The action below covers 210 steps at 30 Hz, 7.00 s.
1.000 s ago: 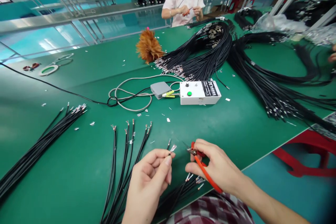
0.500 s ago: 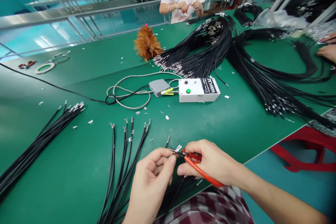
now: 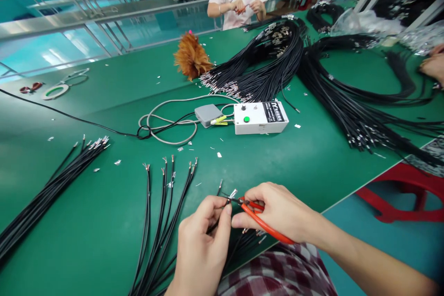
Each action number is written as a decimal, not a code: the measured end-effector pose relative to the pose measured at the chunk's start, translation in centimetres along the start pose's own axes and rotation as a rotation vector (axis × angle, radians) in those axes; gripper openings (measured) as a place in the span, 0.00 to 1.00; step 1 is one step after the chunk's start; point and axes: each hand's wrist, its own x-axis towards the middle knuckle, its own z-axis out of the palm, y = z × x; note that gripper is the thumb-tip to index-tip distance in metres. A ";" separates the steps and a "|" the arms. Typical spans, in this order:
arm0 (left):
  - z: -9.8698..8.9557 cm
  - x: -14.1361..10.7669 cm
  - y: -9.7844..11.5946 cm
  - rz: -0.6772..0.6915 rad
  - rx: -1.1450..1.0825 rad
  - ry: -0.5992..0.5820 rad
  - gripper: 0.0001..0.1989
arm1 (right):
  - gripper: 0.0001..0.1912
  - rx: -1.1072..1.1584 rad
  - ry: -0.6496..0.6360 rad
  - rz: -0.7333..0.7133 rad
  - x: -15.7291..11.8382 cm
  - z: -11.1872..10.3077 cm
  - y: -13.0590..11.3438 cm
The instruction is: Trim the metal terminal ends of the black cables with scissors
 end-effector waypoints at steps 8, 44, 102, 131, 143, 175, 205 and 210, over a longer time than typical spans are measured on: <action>-0.6 0.3 0.0 -0.125 -0.148 0.014 0.03 | 0.27 0.037 -0.014 0.041 0.3 0.4 0.9; -2.3 1.9 -1.8 -0.692 -0.869 -0.794 0.10 | 0.10 0.792 0.367 -0.220 2.2 2.8 -0.1; -1.5 0.6 -1.7 -0.408 -0.704 -0.227 0.18 | 0.20 -0.264 0.623 -0.309 1.5 4.0 1.9; -1.5 0.3 -0.9 -0.447 -0.662 -0.211 0.20 | 0.24 -0.226 0.596 -0.296 1.0 3.6 1.9; -1.3 0.2 -0.6 -0.445 -0.567 -0.168 0.25 | 0.21 -0.427 0.612 -0.384 0.6 2.9 2.0; 1.3 -0.7 -3.0 0.416 0.395 0.261 0.07 | 0.16 -0.364 0.680 -0.327 -0.7 3.0 2.3; -4.5 1.2 -7.3 0.845 0.823 -0.061 0.17 | 0.18 0.420 0.366 0.030 1.1 3.0 4.7; -6.0 0.3 -10.4 0.700 1.239 -0.052 0.23 | 0.11 0.491 0.227 0.000 0.8 4.9 3.4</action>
